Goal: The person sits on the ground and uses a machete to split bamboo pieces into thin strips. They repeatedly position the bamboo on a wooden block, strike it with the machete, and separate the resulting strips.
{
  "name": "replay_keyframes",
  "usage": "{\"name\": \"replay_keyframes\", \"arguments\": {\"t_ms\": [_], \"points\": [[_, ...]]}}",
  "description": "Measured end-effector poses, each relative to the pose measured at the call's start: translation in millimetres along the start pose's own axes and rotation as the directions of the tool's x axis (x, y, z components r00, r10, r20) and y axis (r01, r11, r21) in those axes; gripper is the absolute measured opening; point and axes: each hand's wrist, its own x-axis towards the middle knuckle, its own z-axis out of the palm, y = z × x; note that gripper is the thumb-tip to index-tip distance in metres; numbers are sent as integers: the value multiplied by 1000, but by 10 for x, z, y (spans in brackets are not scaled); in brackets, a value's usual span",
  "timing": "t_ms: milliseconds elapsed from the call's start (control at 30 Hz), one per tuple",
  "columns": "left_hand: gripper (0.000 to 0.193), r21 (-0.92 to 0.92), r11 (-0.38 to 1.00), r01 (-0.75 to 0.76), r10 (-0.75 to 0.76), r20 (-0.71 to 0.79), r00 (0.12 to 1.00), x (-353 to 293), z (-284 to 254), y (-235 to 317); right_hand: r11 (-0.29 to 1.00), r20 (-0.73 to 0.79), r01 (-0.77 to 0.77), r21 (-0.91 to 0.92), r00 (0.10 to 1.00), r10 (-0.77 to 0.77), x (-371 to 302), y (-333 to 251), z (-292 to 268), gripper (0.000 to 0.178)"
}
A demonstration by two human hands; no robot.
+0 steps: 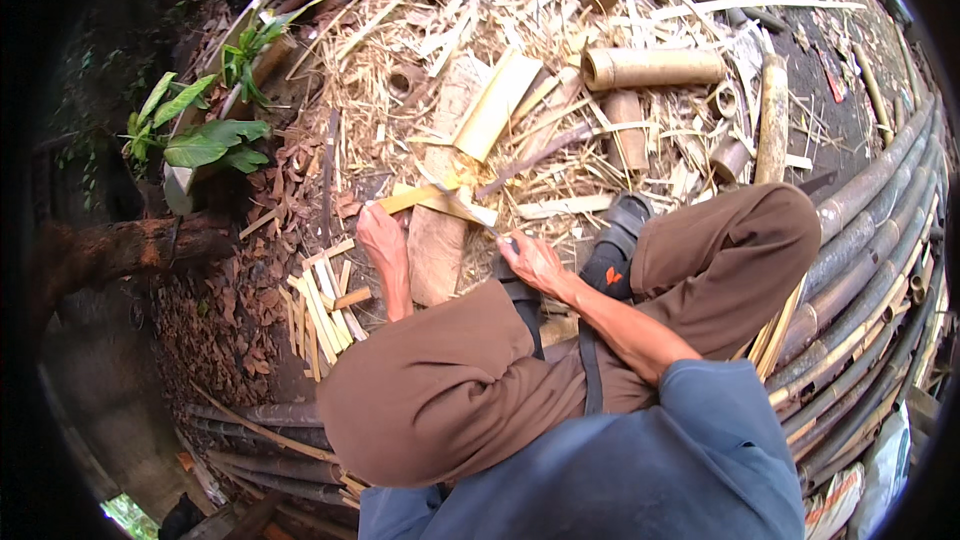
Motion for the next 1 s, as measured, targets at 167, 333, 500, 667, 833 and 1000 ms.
{"name": "replay_keyframes", "arguments": {"t_ms": [167,333,500,667,833,1000], "points": [[30,-401,911,96,-135,-71,988,-159,487,285,999,-42,-31,31,999,32,154,255,-108,52],[19,-389,910,-143,122,-79,989,90,1087,-389,996,-15,-33,81,999,34,160,194,57,59],[31,-549,819,169,-258,-88,962,-62,704,24,997,-157,-72,-2,985,71,32,-69,-118,54],[28,-462,831,309,-188,289,939,-276,129,-207,942,-181,217,-257,946,-268,156,-152,-218,37],[27,-499,781,374,-203,364,909,-805,-86,326,787,35,426,-446,887,-460,159,-473,-476,34],[29,-247,953,174,-67,387,920,-1043,-375,517,594,209,551,-586,811,-546,239,-687,-618,36]]}}
